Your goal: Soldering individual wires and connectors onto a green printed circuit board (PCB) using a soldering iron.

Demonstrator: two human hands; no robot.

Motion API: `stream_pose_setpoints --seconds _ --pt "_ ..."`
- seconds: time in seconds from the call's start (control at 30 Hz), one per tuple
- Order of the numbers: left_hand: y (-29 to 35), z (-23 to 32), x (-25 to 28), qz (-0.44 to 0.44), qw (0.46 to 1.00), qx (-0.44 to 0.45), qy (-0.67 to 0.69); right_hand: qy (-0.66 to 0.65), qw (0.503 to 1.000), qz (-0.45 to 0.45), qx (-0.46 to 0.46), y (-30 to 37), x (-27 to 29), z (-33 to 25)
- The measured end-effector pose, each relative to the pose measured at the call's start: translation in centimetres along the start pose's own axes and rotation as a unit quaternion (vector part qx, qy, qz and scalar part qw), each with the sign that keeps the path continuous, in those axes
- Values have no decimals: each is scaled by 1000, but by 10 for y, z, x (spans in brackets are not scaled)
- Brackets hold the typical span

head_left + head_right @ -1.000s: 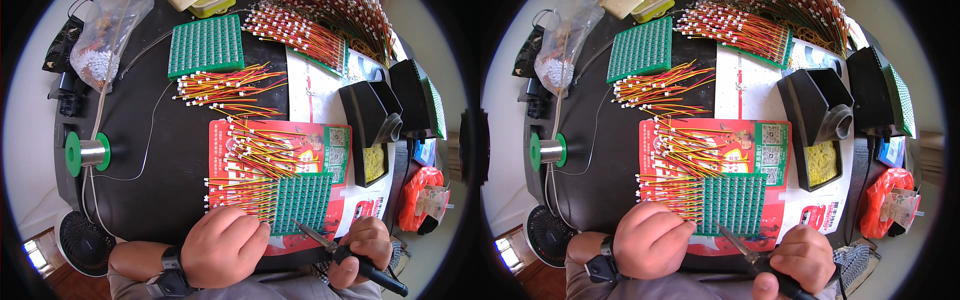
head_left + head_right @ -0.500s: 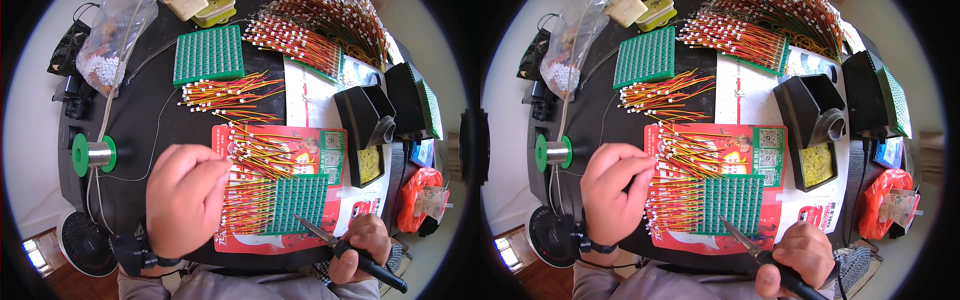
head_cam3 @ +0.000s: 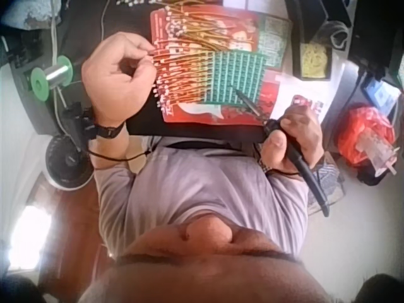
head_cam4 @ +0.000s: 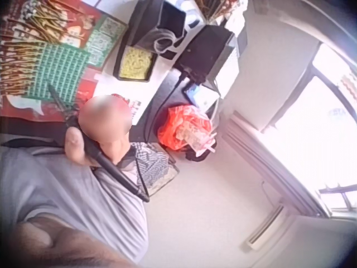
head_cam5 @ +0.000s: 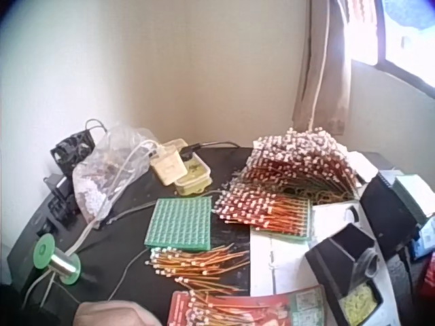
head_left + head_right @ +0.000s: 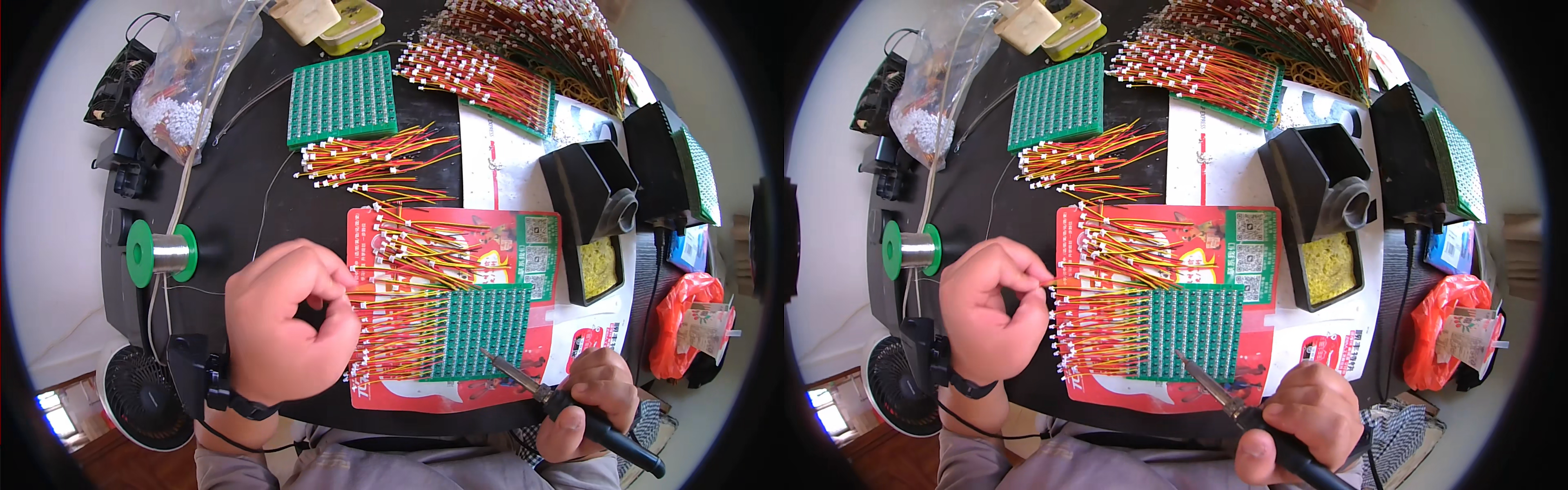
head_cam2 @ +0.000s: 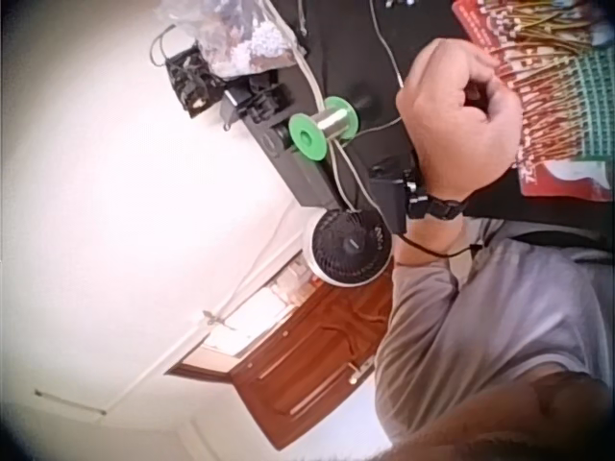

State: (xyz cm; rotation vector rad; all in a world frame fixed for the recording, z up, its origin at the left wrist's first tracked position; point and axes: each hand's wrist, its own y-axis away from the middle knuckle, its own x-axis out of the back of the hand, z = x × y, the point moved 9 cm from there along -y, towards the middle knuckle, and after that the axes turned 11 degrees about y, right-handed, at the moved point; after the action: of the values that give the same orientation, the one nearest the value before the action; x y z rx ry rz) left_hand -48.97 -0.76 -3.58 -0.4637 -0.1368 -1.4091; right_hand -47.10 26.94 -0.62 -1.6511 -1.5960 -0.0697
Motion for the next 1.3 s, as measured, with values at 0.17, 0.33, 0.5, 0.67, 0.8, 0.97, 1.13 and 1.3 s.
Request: stream_pose_setpoints --seconds 0.17,0.33,0.5,0.67,0.8,0.97,1.13,1.3 --pt "8 5 1 35 986 66 151 1 1000 5 6 0 -1 2" --pt "13 16 -20 -42 993 63 91 -4 999 38 12 0 -1 2" --pt "19 16 -25 -67 995 44 65 -19 999 36 15 1 -4 3" --pt "24 8 -29 -32 988 71 134 -8 1000 23 14 1 -4 1" --pt "25 10 -21 -8 980 105 166 -24 1000 12 17 2 -9 2" --pt "22 11 -23 -28 978 105 180 -27 996 -53 71 -4 -15 -4" --pt "26 19 -29 -86 983 19 163 -39 990 -94 93 -5 -19 -8" --pt "24 25 -37 -70 986 67 137 -54 981 -140 119 -8 -24 -12"
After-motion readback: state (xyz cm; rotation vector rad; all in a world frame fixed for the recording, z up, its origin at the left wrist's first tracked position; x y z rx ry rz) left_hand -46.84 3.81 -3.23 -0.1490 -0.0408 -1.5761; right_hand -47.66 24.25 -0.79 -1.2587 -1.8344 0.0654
